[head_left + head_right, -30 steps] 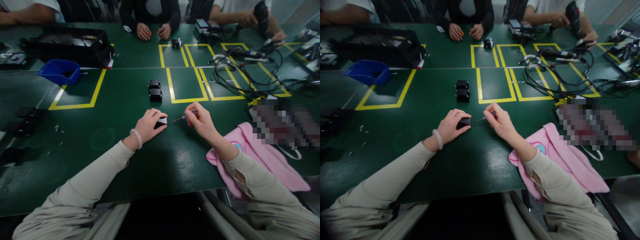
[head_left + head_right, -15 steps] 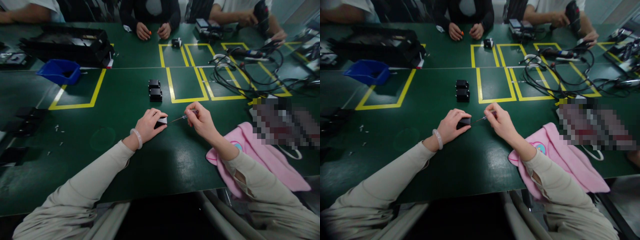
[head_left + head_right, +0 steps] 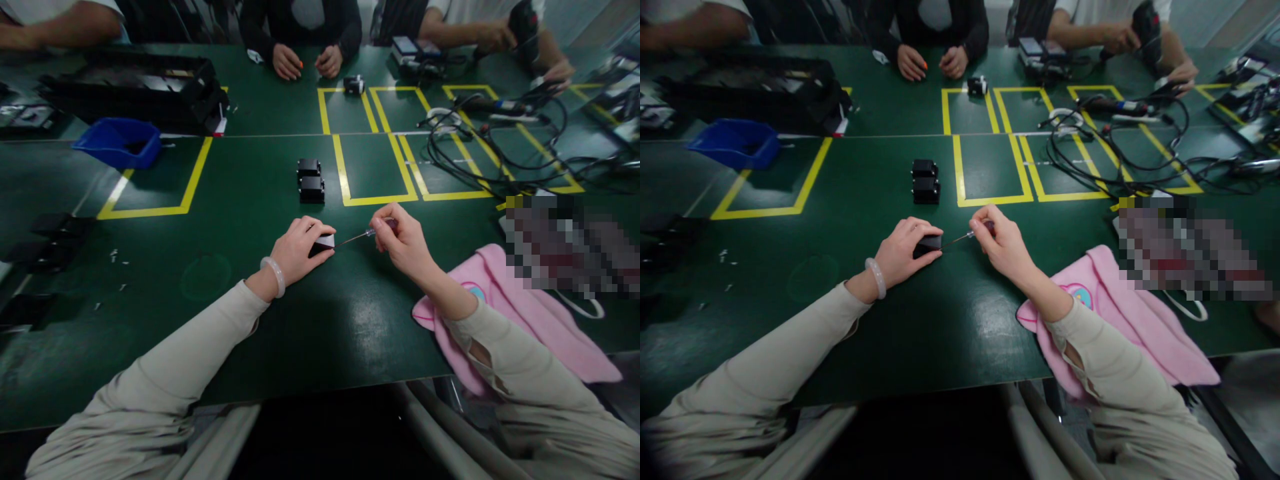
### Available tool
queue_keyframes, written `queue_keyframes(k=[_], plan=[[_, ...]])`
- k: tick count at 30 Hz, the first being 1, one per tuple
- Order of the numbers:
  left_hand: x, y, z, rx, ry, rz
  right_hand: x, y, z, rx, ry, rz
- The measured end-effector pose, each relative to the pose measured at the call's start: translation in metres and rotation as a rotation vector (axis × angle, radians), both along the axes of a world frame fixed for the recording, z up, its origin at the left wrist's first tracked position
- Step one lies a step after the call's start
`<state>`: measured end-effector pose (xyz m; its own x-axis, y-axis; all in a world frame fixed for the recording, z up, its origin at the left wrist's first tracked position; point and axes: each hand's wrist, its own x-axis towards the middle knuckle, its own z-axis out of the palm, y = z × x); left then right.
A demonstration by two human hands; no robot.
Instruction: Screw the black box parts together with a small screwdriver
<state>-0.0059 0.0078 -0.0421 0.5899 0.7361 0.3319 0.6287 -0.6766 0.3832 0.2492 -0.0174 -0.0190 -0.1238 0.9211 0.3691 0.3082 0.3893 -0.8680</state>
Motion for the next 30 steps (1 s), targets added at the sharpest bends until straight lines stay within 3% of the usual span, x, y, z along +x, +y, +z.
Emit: queue_keyframes(k=[30], plan=[[-0.0005,0.0001,-0.0003,0.003,0.005,0.003,-0.0006,0.0002,-0.0015,-0.014,0.032,0.030]])
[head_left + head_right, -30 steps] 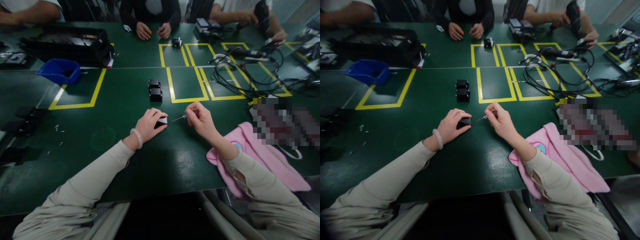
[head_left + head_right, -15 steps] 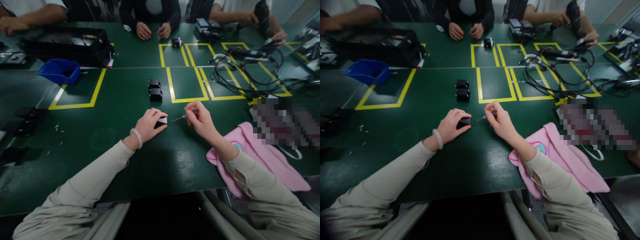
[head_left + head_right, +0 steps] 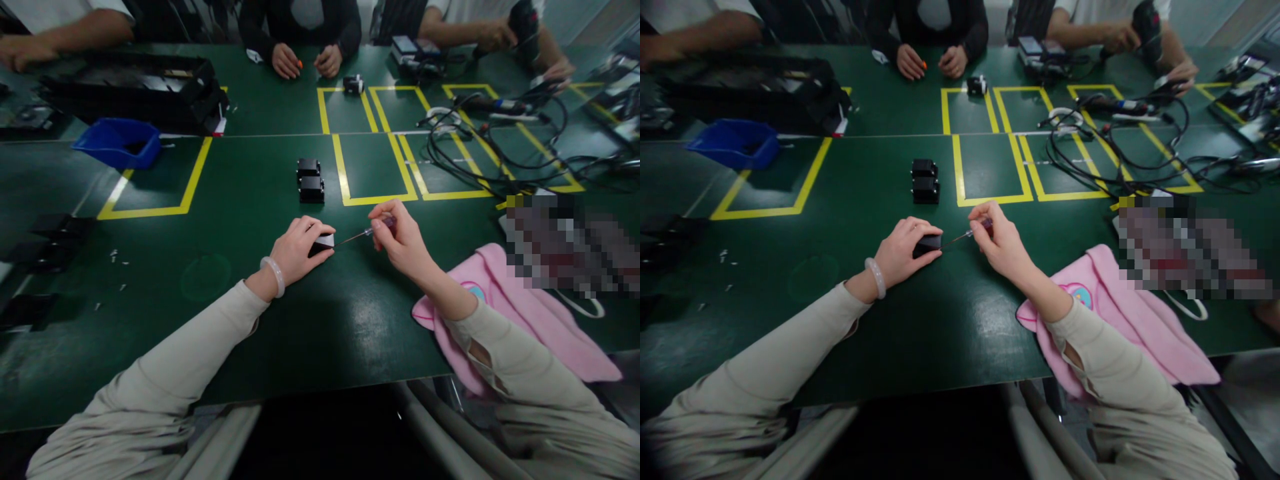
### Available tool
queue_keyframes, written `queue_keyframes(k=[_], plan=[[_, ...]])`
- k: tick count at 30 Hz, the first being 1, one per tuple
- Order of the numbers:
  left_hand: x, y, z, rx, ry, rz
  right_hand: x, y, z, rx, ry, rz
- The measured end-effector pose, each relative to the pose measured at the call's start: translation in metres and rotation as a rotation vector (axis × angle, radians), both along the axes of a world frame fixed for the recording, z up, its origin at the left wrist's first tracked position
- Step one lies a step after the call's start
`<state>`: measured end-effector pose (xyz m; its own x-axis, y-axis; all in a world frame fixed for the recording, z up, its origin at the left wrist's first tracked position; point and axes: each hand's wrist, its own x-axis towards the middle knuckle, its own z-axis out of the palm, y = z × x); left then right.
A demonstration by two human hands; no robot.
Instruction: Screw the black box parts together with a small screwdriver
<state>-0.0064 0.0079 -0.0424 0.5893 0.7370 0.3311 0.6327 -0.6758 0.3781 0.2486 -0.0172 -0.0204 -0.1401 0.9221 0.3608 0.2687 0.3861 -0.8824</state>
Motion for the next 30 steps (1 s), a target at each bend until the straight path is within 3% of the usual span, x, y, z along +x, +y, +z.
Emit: queue_keyframes(k=[30], plan=[[0.0001,-0.0003,0.0000,0.000,-0.004,-0.004,0.0007,0.0006,-0.0003,0.022,-0.036,-0.003]])
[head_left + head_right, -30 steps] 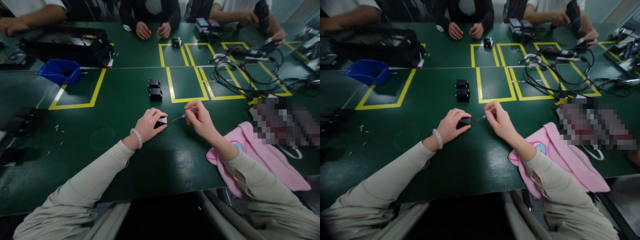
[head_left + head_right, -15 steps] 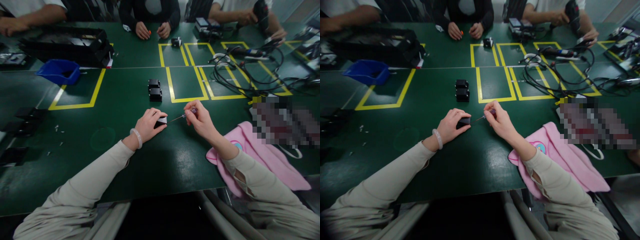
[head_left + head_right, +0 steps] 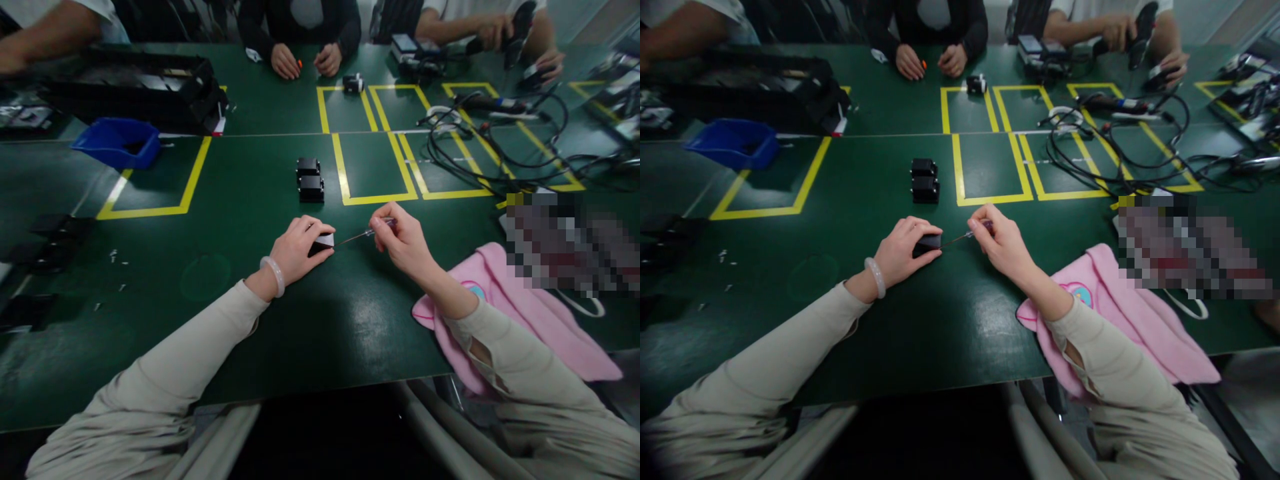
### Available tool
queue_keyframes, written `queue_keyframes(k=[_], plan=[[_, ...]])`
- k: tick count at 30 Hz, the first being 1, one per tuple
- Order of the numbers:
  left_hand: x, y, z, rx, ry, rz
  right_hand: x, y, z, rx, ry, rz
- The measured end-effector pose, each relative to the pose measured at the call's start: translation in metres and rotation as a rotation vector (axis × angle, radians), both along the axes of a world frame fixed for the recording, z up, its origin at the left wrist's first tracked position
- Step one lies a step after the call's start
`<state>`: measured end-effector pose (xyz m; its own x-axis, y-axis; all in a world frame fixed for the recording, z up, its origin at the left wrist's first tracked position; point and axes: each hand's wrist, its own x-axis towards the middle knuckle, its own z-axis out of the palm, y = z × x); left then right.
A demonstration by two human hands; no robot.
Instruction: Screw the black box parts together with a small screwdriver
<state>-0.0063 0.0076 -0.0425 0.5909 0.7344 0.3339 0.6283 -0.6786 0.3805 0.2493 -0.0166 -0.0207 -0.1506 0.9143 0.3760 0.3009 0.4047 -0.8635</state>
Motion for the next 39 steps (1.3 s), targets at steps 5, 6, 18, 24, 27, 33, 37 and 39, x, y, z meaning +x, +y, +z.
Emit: queue_keyframes(k=[5,6,18,24,27,33,37,39], plan=[[0.0002,0.0006,-0.0008,0.004,-0.002,0.000,-0.0003,0.0005,-0.0015,0.004,0.021,-0.009],[0.0001,0.0007,-0.0010,0.004,-0.002,0.001,-0.0002,0.0008,-0.0014,0.004,0.018,-0.010],[-0.0005,0.0009,-0.0009,0.016,-0.006,-0.009,0.0003,0.0012,-0.0020,0.005,0.030,0.020],[-0.0008,0.0012,-0.0018,0.016,-0.005,-0.006,0.0016,0.0007,0.0001,0.016,0.005,0.032],[-0.0007,0.0008,-0.0016,0.009,0.003,-0.002,0.0012,-0.0001,0.0018,0.012,0.006,0.018],[-0.0003,0.0005,-0.0004,0.007,0.000,0.003,-0.0004,-0.0006,0.0018,-0.008,-0.009,-0.001],[-0.0002,0.0003,0.0011,-0.007,0.006,0.003,-0.0009,-0.0011,0.0021,0.000,0.031,0.016],[-0.0001,0.0001,0.0021,-0.019,0.008,0.007,-0.0008,-0.0014,0.0034,0.002,0.023,0.018]])
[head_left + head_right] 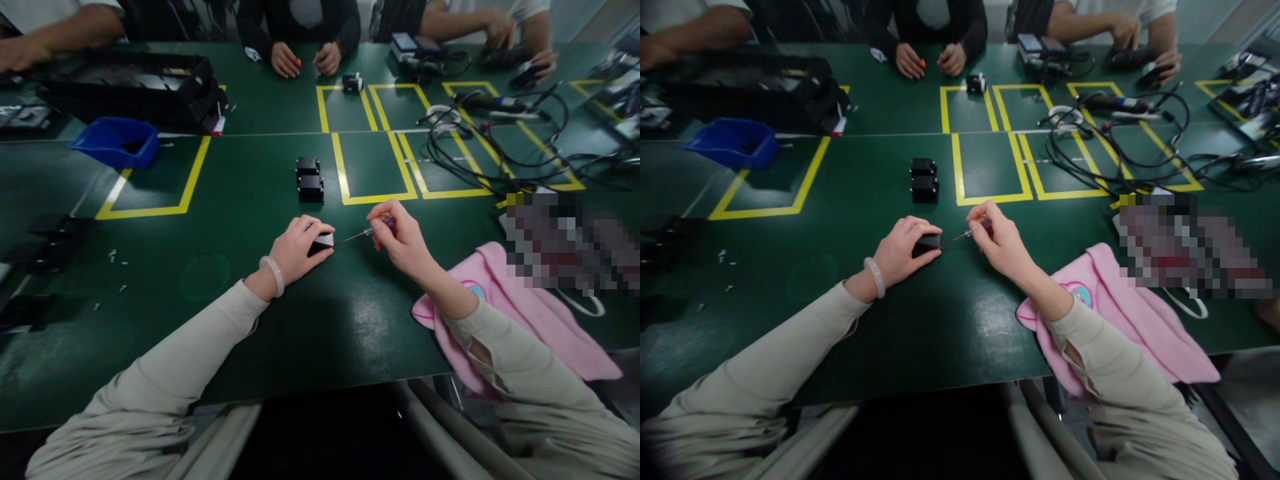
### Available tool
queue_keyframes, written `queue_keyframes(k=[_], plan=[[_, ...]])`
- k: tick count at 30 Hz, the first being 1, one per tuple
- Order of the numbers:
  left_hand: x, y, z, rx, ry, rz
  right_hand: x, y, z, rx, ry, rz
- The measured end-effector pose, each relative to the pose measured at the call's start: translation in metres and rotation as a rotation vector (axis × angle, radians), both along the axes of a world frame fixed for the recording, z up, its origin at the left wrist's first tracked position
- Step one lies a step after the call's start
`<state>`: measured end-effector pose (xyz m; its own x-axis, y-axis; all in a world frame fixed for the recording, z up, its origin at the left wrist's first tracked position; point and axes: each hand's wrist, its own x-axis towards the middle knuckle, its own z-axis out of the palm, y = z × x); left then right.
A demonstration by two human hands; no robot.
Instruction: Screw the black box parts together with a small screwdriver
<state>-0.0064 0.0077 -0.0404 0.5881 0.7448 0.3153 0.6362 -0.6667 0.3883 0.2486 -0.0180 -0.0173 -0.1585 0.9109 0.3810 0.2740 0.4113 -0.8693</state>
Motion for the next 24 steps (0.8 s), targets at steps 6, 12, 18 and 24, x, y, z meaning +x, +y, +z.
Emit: queue_keyframes(k=[6,12,18,24], plan=[[0.0000,-0.0002,0.0005,0.003,0.000,-0.004,0.0004,-0.0005,0.0011,-0.004,-0.037,0.005],[-0.0005,0.0005,-0.0020,0.024,-0.008,-0.012,-0.0003,-0.0002,-0.0002,0.005,-0.007,-0.005],[-0.0006,0.0009,-0.0019,0.017,-0.002,-0.013,-0.0002,0.0002,-0.0015,-0.004,-0.020,-0.007],[0.0002,0.0007,-0.0012,0.008,-0.002,-0.006,-0.0002,0.0010,-0.0028,0.002,0.009,-0.007]])
